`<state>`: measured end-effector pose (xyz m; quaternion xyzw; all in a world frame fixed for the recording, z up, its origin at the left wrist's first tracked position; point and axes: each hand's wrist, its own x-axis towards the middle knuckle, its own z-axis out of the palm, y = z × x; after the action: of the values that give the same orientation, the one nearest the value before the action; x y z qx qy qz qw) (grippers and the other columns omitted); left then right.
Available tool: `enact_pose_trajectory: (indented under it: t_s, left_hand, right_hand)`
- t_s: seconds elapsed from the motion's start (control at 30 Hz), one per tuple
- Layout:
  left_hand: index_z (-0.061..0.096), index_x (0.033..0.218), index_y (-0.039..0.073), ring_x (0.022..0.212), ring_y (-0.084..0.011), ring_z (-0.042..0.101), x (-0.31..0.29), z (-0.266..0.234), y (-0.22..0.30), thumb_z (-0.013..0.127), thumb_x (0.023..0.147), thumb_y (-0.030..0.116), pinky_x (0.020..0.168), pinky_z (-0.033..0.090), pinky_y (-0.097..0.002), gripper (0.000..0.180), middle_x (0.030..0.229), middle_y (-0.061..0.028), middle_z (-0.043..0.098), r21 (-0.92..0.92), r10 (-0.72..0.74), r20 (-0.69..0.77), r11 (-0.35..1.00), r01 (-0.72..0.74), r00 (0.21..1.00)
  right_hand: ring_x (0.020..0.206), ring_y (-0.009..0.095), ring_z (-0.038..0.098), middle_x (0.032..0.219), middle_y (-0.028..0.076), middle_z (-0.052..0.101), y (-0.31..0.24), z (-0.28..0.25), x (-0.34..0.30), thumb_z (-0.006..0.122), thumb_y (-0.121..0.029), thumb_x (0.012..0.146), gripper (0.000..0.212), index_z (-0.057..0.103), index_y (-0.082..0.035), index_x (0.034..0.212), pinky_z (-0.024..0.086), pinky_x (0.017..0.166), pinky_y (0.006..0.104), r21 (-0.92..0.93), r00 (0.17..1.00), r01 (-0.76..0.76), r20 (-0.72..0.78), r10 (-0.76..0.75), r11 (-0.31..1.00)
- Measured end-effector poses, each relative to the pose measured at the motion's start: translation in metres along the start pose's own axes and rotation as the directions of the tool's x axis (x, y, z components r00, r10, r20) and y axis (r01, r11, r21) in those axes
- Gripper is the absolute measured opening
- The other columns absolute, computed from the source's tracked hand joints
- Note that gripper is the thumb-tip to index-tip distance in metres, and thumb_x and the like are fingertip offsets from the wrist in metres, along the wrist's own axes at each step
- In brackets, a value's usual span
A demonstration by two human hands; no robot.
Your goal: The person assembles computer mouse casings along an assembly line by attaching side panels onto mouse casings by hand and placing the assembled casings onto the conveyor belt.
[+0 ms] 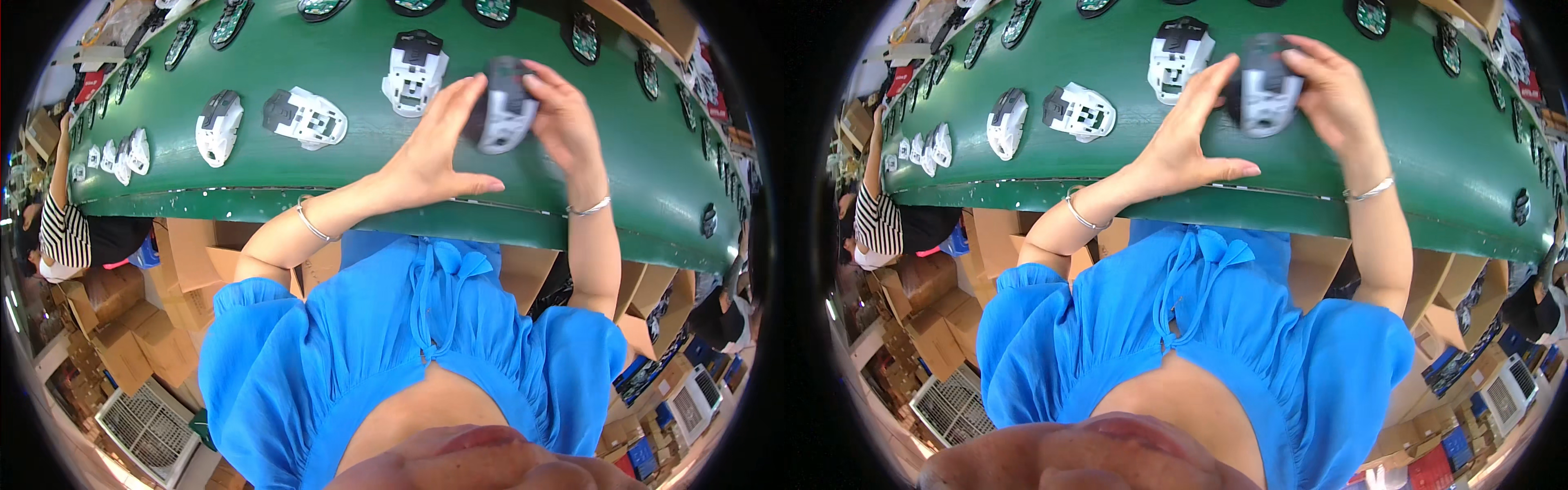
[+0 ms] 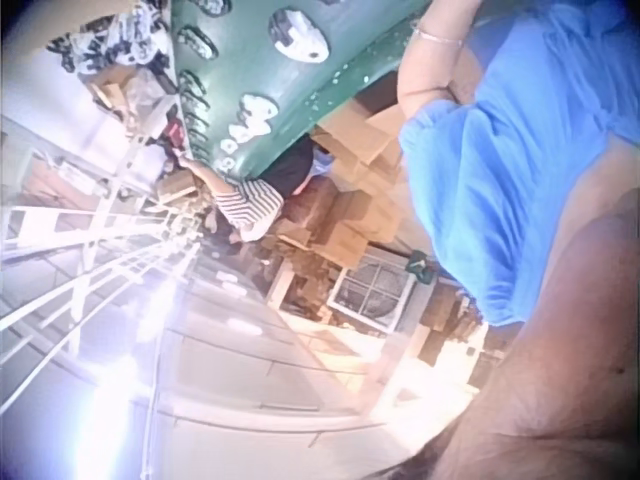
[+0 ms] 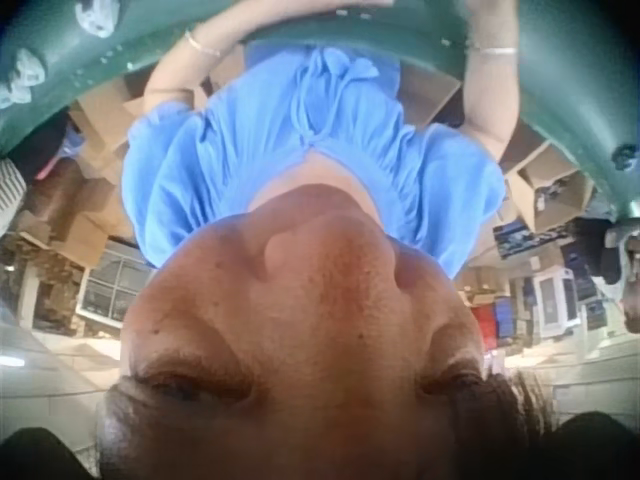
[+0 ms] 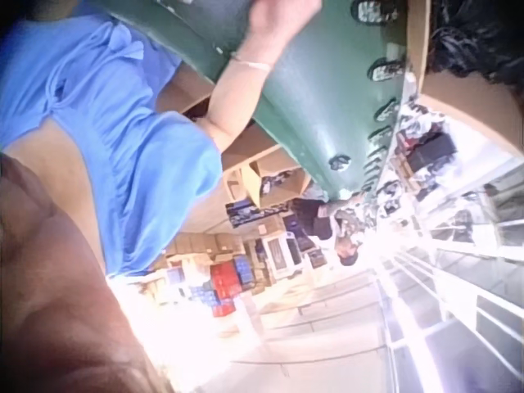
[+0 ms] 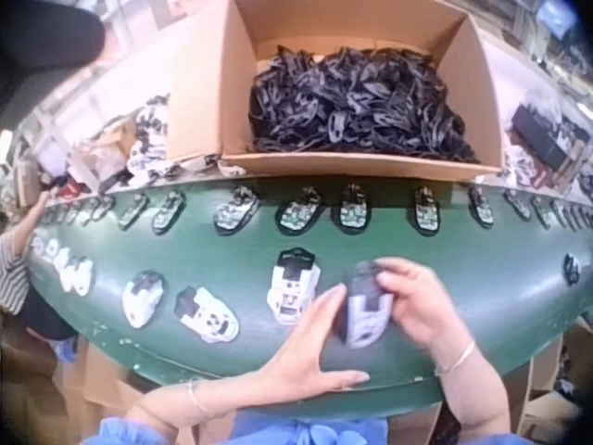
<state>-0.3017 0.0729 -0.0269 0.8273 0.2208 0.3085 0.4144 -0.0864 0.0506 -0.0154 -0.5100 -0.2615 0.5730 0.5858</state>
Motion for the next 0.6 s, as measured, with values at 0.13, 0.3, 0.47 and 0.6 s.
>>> enact_pose_trajectory:
  t_s: [0.13,0.3,0.47,0.6]
  left_hand:
    - [0.038,0.136,0.007,0.127,-0.0376,0.035,-0.015,-0.029,0.009,0.08,0.066,0.02,0.103,0.034,-0.0446,0.083,0.138,-0.0208,0.033,0.151,0.011,0.003,0.989,-0.011,1.0]
    - [0.039,0.132,0.003,0.125,-0.041,0.034,-0.019,-0.056,0.003,0.078,0.068,0.018,0.102,0.033,-0.0464,0.077,0.135,-0.0213,0.035,0.339,-0.08,-0.183,0.93,0.139,0.98]
    - [0.039,0.135,0.007,0.13,-0.0409,0.028,-0.065,-0.09,-0.003,0.076,0.069,0.027,0.105,0.023,-0.0534,0.078,0.14,-0.0202,0.032,0.689,-0.119,-0.216,0.685,0.237,0.969]
    - [0.047,0.13,0.012,0.132,-0.0382,0.028,-0.082,-0.113,-0.034,0.07,0.075,0.02,0.108,0.02,-0.0531,0.06,0.141,-0.0178,0.034,0.692,-0.19,-0.156,0.679,0.245,0.969]
  right_hand:
    - [0.086,0.012,0.057,0.101,0.005,0.063,-0.031,-0.07,0.024,0.061,-0.019,0.087,0.035,0.059,-0.002,0.118,0.046,0.075,0.0275,-0.414,0.966,0.042,-0.216,-0.143,0.909]
    - [0.096,0.014,0.06,0.107,0.009,0.065,-0.048,-0.144,0.034,0.062,-0.019,0.084,0.036,0.061,0.0,0.115,0.046,0.085,0.0291,-0.827,0.851,0.077,-0.237,-0.469,0.557]
    - [0.097,0.013,0.061,0.105,0.009,0.065,-0.059,-0.128,0.01,0.063,-0.011,0.085,0.031,0.061,0.001,0.114,0.047,0.085,0.0277,-0.962,0.747,0.015,-0.169,-0.643,0.271]
    - [0.088,0.016,0.064,0.098,0.009,0.066,-0.088,-0.007,0.017,0.062,-0.008,0.085,0.023,0.063,-0.001,0.107,0.05,0.078,0.0271,-0.833,0.674,0.498,0.197,-0.712,0.24]
